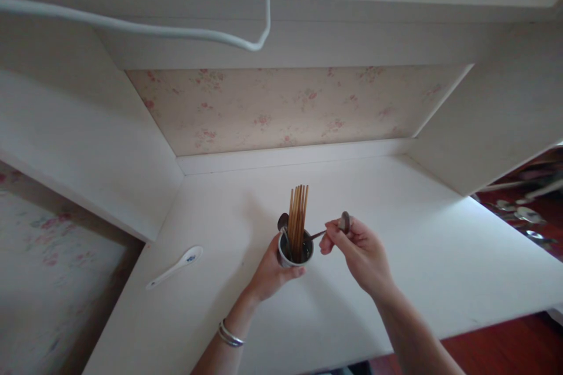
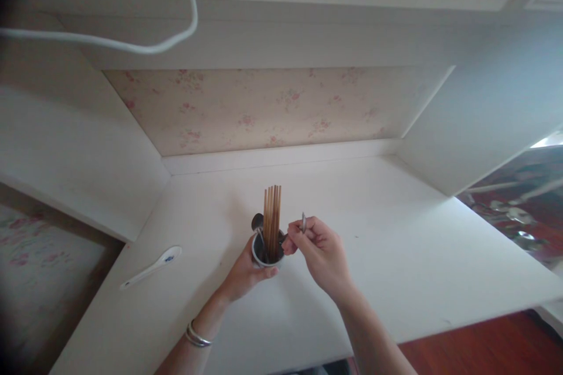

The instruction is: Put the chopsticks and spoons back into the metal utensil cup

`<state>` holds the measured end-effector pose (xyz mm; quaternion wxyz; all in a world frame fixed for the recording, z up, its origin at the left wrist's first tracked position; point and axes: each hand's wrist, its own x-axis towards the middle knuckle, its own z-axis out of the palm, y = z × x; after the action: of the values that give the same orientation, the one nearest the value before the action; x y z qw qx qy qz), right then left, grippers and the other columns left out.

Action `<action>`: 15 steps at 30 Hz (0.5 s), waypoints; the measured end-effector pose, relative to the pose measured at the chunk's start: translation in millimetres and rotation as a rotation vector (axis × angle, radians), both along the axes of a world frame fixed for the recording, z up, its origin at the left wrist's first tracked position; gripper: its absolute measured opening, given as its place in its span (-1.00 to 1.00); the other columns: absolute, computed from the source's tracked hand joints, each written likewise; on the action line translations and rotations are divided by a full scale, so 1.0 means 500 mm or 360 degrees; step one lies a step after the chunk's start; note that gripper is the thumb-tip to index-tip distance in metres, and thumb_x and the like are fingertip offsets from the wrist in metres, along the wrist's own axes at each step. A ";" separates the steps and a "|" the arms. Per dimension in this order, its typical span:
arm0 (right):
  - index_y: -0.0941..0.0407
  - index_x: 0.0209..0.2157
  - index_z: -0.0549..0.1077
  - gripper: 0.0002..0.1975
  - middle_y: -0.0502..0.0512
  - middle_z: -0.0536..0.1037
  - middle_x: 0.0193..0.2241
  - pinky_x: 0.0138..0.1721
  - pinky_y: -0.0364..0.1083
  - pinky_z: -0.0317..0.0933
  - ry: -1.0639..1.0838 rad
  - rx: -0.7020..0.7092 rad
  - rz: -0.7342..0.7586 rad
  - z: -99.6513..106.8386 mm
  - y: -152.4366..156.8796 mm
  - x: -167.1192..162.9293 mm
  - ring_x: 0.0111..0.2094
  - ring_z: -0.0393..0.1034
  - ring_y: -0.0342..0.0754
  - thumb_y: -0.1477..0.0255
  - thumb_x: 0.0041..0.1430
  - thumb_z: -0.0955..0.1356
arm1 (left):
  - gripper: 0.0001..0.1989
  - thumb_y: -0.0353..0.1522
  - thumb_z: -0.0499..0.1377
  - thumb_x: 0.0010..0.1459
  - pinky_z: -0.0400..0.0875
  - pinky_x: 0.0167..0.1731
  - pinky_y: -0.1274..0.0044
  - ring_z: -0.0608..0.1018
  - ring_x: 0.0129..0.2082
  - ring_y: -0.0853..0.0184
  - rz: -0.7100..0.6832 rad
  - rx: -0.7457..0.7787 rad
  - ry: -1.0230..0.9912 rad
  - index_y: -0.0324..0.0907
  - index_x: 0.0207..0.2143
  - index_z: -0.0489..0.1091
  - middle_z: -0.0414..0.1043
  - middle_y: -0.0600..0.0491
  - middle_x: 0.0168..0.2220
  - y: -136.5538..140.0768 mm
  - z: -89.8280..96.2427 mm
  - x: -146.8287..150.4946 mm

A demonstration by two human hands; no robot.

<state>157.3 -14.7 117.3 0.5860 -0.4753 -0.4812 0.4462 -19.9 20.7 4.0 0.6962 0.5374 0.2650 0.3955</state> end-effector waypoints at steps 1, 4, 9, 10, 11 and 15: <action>0.12 -0.37 0.45 -0.77 0.01 0.52 -0.60 -0.44 -0.13 0.30 -0.0031 -0.0005 -0.0031 -0.003 0.003 -0.001 -0.55 0.40 -0.13 0.23 0.21 0.37 | -0.24 -0.38 0.41 -0.09 0.22 0.11 0.30 0.41 0.09 0.13 0.0011 -0.0003 0.0002 -0.11 0.15 0.18 0.35 -0.10 0.12 0.000 0.000 0.000; 0.14 -0.33 0.47 -0.70 0.00 0.49 -0.61 -0.42 -0.12 0.27 -0.0088 -0.0034 -0.0093 -0.022 0.012 -0.004 -0.54 0.36 -0.14 0.18 0.24 0.33 | -0.24 -0.37 0.42 -0.11 0.24 0.10 0.30 0.42 0.08 0.12 0.0049 -0.0013 0.0021 -0.11 0.14 0.20 0.37 -0.10 0.10 -0.001 -0.004 0.000; 0.15 -0.34 0.48 -0.65 -0.05 0.41 -0.64 -0.47 -0.14 0.17 -0.0043 -0.0190 -0.0286 -0.067 0.020 -0.017 -0.57 0.27 -0.16 0.12 0.21 0.34 | -0.27 -0.37 0.43 -0.13 0.27 0.07 0.30 0.45 0.04 0.12 0.0069 -0.0006 0.0055 -0.14 0.10 0.23 0.41 -0.10 0.05 -0.001 -0.007 0.000; 0.15 -0.35 0.49 -0.64 -0.07 0.37 -0.66 -0.49 -0.15 0.13 -0.0052 -0.0228 -0.0338 -0.076 0.020 -0.021 -0.58 0.23 -0.17 0.11 0.19 0.34 | -0.27 -0.37 0.43 -0.13 0.27 0.07 0.30 0.45 0.04 0.12 0.0072 -0.0006 0.0068 -0.14 0.10 0.23 0.41 -0.10 0.05 -0.001 -0.007 -0.001; 0.15 -0.36 0.50 -0.63 -0.09 0.33 -0.68 -0.53 -0.16 0.07 -0.0066 -0.0268 -0.0384 -0.085 0.020 -0.025 -0.60 0.18 -0.18 0.10 0.18 0.35 | -0.26 -0.38 0.43 -0.13 0.27 0.08 0.30 0.45 0.04 0.12 0.0078 -0.0005 0.0077 -0.14 0.11 0.23 0.40 -0.10 0.05 -0.001 -0.007 0.000; 0.16 -0.43 0.52 -0.61 -0.10 0.27 -0.68 -0.56 -0.16 -0.04 -0.0089 -0.0384 -0.0476 -0.120 0.023 -0.041 -0.59 0.11 -0.18 0.08 0.10 0.39 | -0.23 -0.39 0.44 -0.15 0.24 0.12 0.30 0.42 0.09 0.12 0.0116 0.0002 0.0067 -0.12 0.12 0.22 0.38 -0.09 0.09 -0.001 -0.011 0.002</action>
<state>136.9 -3.3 57.1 0.5710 -0.6205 -0.3643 0.3952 -19.1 20.2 -1.4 0.6751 0.5361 0.2987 0.4095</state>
